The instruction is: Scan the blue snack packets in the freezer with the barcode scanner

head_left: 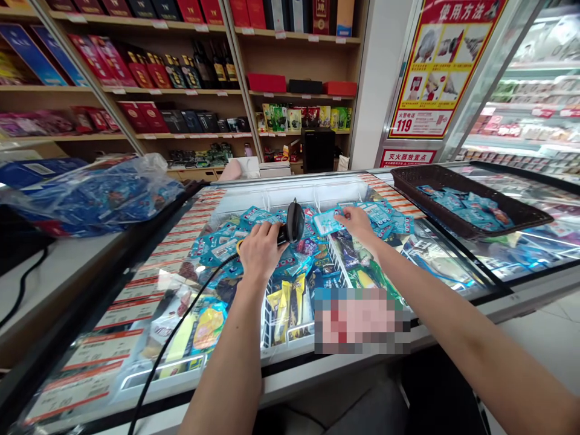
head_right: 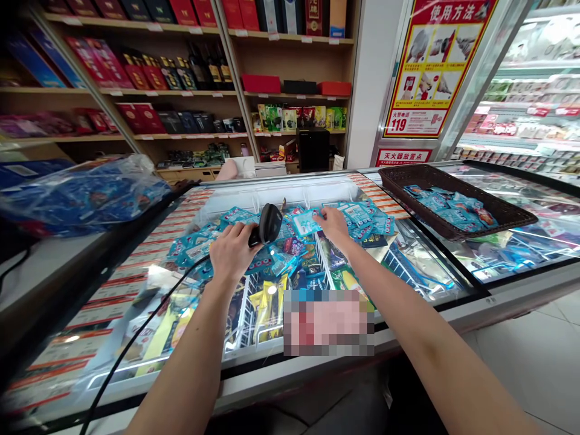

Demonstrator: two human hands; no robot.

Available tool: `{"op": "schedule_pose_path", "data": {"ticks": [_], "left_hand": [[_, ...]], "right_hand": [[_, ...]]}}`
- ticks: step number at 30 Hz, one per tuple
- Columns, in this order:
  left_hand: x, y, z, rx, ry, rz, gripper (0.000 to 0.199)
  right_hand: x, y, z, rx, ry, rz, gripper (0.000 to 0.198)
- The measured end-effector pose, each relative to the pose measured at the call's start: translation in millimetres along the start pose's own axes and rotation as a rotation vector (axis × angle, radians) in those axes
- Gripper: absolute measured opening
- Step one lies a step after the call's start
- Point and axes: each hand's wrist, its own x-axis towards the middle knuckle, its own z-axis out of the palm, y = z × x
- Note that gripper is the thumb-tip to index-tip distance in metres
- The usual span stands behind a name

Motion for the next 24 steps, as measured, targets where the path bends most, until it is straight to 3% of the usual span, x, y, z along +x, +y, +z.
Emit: {"op": "schedule_pose_path", "data": {"ticks": [3, 8, 24], "left_hand": [[1, 7, 0, -0.016, -0.017, 0.094, 0.036], [3, 22, -1, -0.051, -0.066, 0.256, 0.037], [5, 34, 10, -0.036, -0.166, 0.389, 0.041]], "right_hand": [[-13, 15, -11, 0.187, 0.12, 0.054, 0.031], [-36, 27, -14, 0.485, 0.149, 0.124, 0.033], [-30, 37, -7, 0.366, 0.128, 0.019, 0.025]]}}
